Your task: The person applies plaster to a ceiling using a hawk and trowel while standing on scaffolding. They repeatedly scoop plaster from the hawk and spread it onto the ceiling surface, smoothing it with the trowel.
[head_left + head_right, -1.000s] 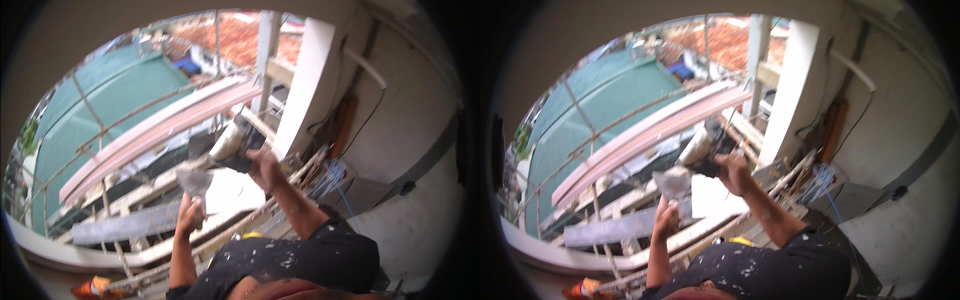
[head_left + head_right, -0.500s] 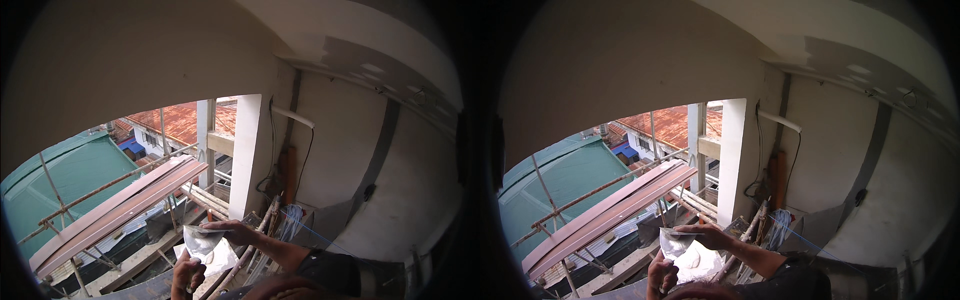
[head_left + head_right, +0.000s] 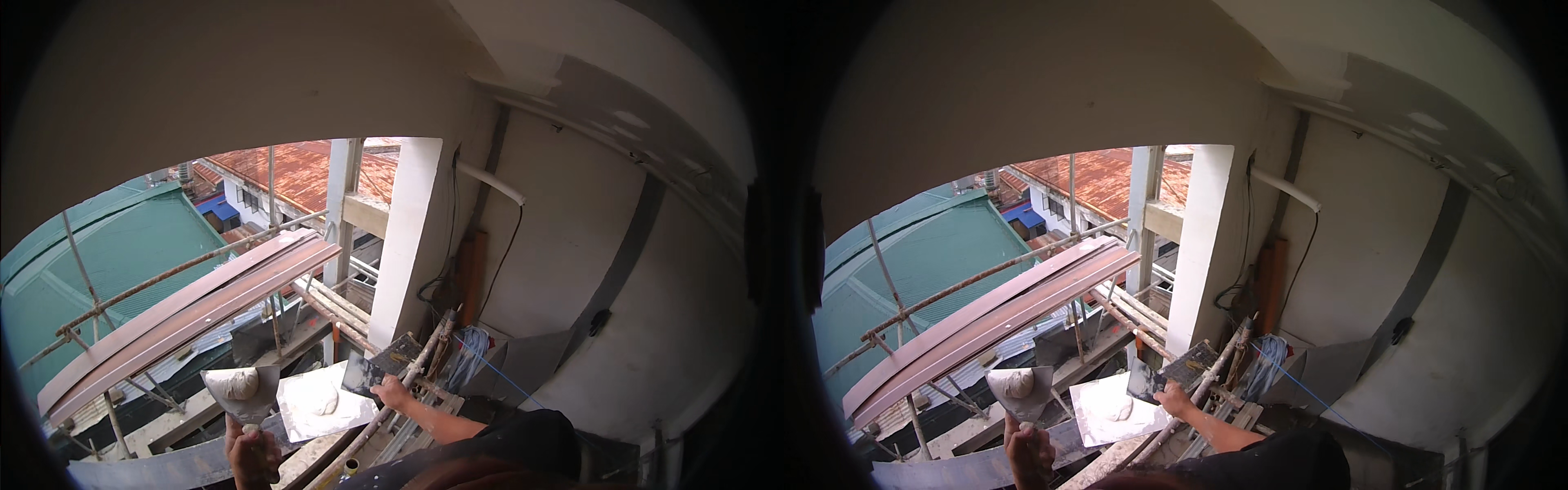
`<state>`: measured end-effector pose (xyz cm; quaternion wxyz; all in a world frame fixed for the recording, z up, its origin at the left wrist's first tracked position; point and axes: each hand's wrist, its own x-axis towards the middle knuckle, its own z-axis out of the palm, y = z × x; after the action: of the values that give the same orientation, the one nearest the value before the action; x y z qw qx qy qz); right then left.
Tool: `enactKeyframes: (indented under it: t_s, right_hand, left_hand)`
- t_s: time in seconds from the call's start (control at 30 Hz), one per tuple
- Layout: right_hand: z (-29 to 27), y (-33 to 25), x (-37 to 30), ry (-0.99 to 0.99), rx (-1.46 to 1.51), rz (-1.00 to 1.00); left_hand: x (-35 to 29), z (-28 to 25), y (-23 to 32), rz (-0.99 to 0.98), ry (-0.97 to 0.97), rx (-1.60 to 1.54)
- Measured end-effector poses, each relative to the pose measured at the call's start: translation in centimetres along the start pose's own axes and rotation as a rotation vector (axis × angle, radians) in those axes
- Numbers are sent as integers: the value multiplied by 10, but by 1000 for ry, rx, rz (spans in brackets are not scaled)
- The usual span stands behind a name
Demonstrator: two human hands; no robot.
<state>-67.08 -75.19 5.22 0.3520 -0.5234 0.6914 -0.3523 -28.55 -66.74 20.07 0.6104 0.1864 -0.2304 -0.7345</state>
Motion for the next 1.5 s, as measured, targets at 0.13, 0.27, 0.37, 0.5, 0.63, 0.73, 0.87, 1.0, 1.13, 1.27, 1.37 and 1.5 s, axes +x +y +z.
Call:
enactKeyframes:
  t_s: [0.13, 0.27, 0.37, 0.5, 0.63, 0.73, 0.87, 1.0, 1.13, 1.27, 1.37, 1.5]
  right_hand:
    - [59, 33, 18, -136, 482, 58]
    - [94, 31, 18, -369, 657, 262]
    - [120, 18, 16, -425, 729, 360]
    - [142, 56, 19, -419, 837, 522]
    - [134, 27, 22, -511, 879, 381]
    - [141, 27, 41, -631, 831, 395]
    - [154, 33, 42, -608, 826, 388]
    - [157, 5, 14, -601, 892, 341]
    - [149, 8, -16, -553, 995, 355]
    - [155, -24, -72, -430, 1082, 404]
    - [187, -10, -87, -496, 1130, 387]
    - [206, -35, -100, -508, 1117, 344]
  left_hand:
    - [-39, -15, -17, 91, 195, 202]
    - [-74, -62, -54, 92, 374, 14]
    - [-100, -39, -61, 55, 443, 7]
    - [-83, -14, -44, 186, 417, 42]
    - [-98, -16, -41, 159, 302, 148]
    - [-103, -25, -45, 253, 343, 138]
    - [-112, -40, -45, 268, 399, 86]
    - [-118, -60, -39, 277, 376, 111]
    - [-123, -79, -34, 208, 337, 218]
    - [-121, -105, -1, 168, 224, 252]
    - [-123, -131, 4, 218, 226, 199]
    - [-124, -162, 34, 119, 446, 257]
